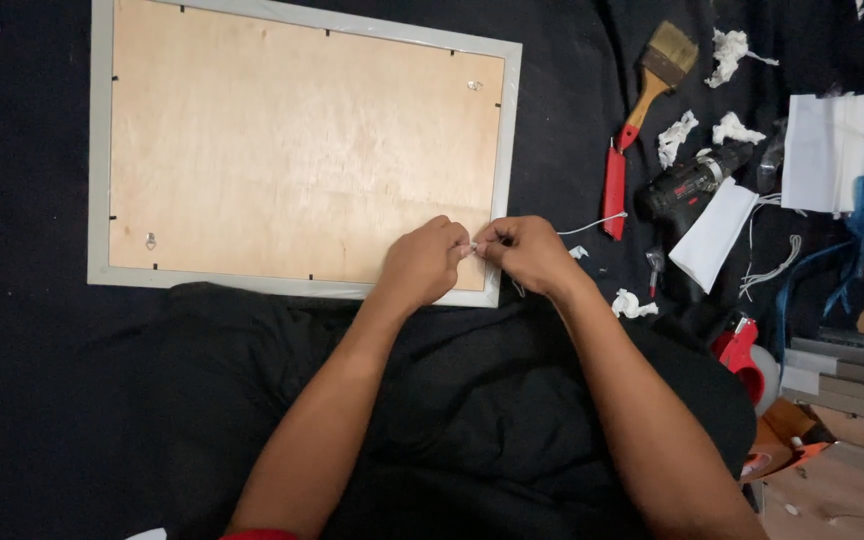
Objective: Securing the back panel of a picture frame by pushing down metal tabs and attaching a hanging wire.
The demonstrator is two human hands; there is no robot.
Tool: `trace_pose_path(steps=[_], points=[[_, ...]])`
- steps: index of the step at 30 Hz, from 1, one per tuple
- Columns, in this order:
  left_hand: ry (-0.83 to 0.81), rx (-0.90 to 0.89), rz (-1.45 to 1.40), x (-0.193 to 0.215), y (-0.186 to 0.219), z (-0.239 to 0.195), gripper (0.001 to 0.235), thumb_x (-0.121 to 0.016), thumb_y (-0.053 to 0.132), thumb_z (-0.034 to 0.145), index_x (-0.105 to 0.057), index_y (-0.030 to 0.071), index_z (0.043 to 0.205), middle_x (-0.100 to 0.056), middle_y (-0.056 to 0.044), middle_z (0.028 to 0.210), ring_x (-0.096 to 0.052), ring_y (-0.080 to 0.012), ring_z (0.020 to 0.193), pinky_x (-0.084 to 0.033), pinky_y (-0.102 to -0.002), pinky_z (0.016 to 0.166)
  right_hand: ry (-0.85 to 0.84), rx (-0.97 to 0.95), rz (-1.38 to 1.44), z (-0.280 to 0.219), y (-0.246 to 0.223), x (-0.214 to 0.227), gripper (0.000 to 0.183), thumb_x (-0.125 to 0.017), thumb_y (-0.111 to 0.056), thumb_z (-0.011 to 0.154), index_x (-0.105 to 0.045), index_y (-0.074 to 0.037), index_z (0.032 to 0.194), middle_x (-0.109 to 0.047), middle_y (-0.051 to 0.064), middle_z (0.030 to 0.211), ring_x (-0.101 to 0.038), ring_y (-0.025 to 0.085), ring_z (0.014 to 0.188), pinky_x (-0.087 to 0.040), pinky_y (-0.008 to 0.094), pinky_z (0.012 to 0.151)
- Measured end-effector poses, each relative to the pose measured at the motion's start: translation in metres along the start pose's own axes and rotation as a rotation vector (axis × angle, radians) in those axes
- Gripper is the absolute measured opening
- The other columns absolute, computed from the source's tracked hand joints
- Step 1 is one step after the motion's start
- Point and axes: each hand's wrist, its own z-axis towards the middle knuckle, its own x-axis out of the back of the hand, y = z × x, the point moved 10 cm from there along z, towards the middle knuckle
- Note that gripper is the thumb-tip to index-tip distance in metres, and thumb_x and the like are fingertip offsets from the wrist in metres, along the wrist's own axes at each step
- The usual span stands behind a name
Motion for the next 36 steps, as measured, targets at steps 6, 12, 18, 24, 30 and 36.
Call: trace_pose_path(steps=[6,12,18,24,30,36], points=[[0.04,-0.001,0.069,-0.003,-0.002,0.002,0.021,-0.049,0.027,0.101,-0.063,0.013,0.107,-0.058,-0.008,0.1,-0.069,-0.0395,0.095,-0.056,-0.051,0.085,-0.01,0.001,0.021,-0.004,-0.005,0.001,0.01,-0.073,-0.014,0.084,-0.08,-0.01,0.091,-0.073,0.009,0.079,-0.068,0.022,0.077,-0.053,0.034,0.074],[0.095,0.011,-0.002,-0.006,-0.01,0.005,0.017,-0.056,0.027,0.098,-0.061,0.013,0.105,-0.056,-0.009,0.098,-0.069,-0.0413,0.095,-0.056,-0.052,0.083,-0.051,-0.013,0.03,-0.009,-0.011,-0.001,0.013,-0.068,-0.012,0.085,-0.079,-0.009,0.09,-0.07,0.007,0.077,-0.064,0.021,0.076,-0.051,0.035,0.072],[0.105,0.028,-0.121,0.003,0.005,-0.02,0.027,-0.067,0.031,0.089,-0.071,0.01,0.106,-0.067,-0.014,0.098,-0.07,-0.0409,0.101,-0.056,-0.053,0.088,-0.05,-0.03,0.023,-0.008,-0.01,-0.002,0.014,-0.069,-0.015,0.082,-0.08,-0.009,0.09,-0.071,0.006,0.074,-0.066,0.018,0.069,-0.052,0.033,0.07],[0.214,-0.055,-0.006,-0.012,-0.006,-0.016,0.02,-0.059,0.03,0.097,-0.072,0.017,0.106,-0.066,-0.008,0.093,-0.071,-0.0353,0.094,-0.058,-0.048,0.084,-0.075,-0.013,0.006,-0.018,-0.014,-0.003,0.017,-0.067,-0.015,0.086,-0.08,-0.006,0.092,-0.075,0.014,0.079,-0.069,0.027,0.077,-0.053,0.039,0.075],[0.139,0.4,-1.062,-0.045,-0.01,-0.046,0.022,-0.053,0.012,0.095,-0.063,0.003,0.113,-0.074,-0.019,0.106,-0.074,-0.026,0.062,-0.059,-0.029,0.044,0.113,-0.095,-0.211,-0.012,0.037,-0.006,0.022,-0.073,-0.03,0.081,-0.077,-0.011,0.091,-0.075,0.013,0.08,-0.072,0.037,0.086,-0.055,0.046,0.075],[0.209,0.509,-1.536,-0.105,-0.037,-0.032,0.014,-0.061,0.006,0.093,-0.058,0.001,0.106,-0.067,-0.014,0.099,-0.072,-0.0244,0.08,-0.065,-0.033,0.063,0.224,-0.274,-0.21,-0.032,0.068,-0.019,0.022,-0.075,-0.043,0.079,-0.077,-0.025,0.091,-0.075,-0.002,0.079,-0.075,0.025,0.087,-0.059,0.04,0.073]])
